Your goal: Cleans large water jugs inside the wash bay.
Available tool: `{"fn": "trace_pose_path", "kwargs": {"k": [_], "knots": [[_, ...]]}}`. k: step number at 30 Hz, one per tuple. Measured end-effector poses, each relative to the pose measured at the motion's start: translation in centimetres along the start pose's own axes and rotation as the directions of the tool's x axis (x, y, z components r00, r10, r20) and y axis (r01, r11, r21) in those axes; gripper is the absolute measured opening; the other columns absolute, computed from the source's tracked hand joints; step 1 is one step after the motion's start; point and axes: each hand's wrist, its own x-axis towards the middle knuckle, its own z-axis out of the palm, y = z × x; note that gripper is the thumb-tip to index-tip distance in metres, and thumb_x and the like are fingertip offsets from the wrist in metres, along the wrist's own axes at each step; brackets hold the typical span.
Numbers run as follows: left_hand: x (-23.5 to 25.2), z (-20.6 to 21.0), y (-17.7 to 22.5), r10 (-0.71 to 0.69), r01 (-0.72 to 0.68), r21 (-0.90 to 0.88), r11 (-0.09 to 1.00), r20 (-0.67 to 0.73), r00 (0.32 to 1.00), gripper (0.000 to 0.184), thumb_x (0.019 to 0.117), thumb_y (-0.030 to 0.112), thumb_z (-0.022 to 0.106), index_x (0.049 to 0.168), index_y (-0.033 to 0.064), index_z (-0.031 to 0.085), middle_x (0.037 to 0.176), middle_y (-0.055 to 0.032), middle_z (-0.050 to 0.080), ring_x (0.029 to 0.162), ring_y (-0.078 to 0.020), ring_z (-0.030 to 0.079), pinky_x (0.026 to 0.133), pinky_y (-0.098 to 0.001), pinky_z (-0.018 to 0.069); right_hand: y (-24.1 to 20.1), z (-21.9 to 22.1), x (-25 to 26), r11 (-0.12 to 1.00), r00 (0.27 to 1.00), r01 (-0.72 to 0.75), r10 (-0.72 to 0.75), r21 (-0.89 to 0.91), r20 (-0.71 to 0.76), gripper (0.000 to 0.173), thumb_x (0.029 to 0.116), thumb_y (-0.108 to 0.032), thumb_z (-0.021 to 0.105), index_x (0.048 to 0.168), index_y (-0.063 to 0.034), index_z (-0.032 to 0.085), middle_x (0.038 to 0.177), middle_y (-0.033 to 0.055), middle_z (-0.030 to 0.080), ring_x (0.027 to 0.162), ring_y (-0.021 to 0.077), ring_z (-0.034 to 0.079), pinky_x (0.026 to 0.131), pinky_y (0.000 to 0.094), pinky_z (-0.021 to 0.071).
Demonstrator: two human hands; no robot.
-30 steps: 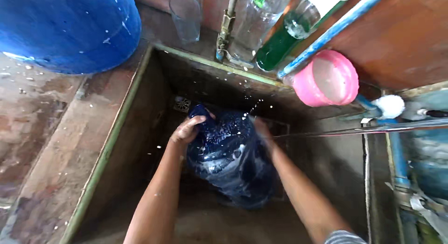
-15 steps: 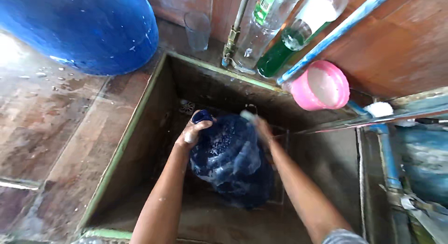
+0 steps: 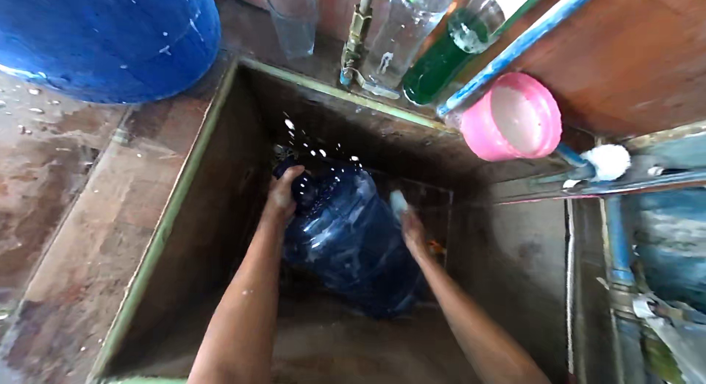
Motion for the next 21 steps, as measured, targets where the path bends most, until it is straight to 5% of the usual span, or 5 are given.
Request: {"fn": "trace_pose_path", "kwargs": {"k": [5,11,14,17,21], "knots": [[4.0,-3.0,-0.8,-0.173,0.201,0.025,0.979,-0.412,0.894,0.075,0.0978,0.044,0.065,0.155,0.0044,0.036,0.149,-0.0204,0.049,0.134,-0.0308,0.05,0.109,-0.0521,0.0432,8.7,-1.5,-10.7,0.923,0.921,0.356,-0.319,-0.149,0.222,0.053,0.0973,-0.015,0.055,0.148,0.0022,0.052,0.164,0.0308,0.025,0.151,0.0476,0.031,0.121,0.0589,0.0311],[5.1,0.4,-0.7,-0.074,0.06,-0.061,0.996,-0.258,0.963,0.059,0.0927,0.025,0.069,0.142,0.0051,0.045,0.115,-0.0134,0.064,0.097,-0.02,0.064,0.083,-0.0397,0.0564,5.8,-2.0,3.3,0.944,0.91,-0.292,0.323,-0.152,0.26,0.053,0.1125,-0.031,0.04,0.152,0.0042,0.041,0.153,0.0285,0.046,0.145,0.0384,0.043,0.121,0.0525,0.0308],[6.1,-1.8,-1.1,0.039,-0.022,-0.193,0.981,0.081,0.996,0.028,0.0995,0.025,0.046,0.124,0.0129,0.05,0.097,-0.0024,0.069,0.087,-0.0139,0.069,0.078,-0.0322,0.0592,6.0,-1.6,-1.1,0.99,0.989,0.019,0.002,-0.137,0.149,0.043,0.1084,-0.016,0.048,0.141,0.0109,0.054,0.144,0.0302,0.055,0.136,0.0384,0.054,0.116,0.0486,0.0404],[6.5,-4.5,-1.3,-0.112,0.108,-0.049,0.993,-0.091,0.99,0.045,0.1075,0.04,0.045,0.141,0.0117,0.049,0.125,-0.0059,0.063,0.111,-0.0141,0.062,0.096,-0.0374,0.0531,8.5,-2.2,-7.7,0.856,0.846,0.508,-0.476,-0.094,0.24,0.043,0.1028,-0.022,0.053,0.137,0.0016,0.063,0.155,0.0256,0.046,0.145,0.0339,0.046,0.119,0.0458,0.0403],[6.2,-2.3,-1.1,-0.071,0.064,-0.061,0.996,-0.137,0.988,0.021,0.1039,0.026,0.049,0.116,0.0115,0.057,0.093,-0.0004,0.067,0.083,-0.0096,0.066,0.074,-0.0295,0.0574,4.3,-0.4,-0.9,0.977,0.966,0.191,-0.171,-0.089,0.196,0.041,0.1067,-0.012,0.045,0.138,0.0132,0.055,0.148,0.0311,0.051,0.141,0.0411,0.047,0.12,0.0488,0.0348]]}}
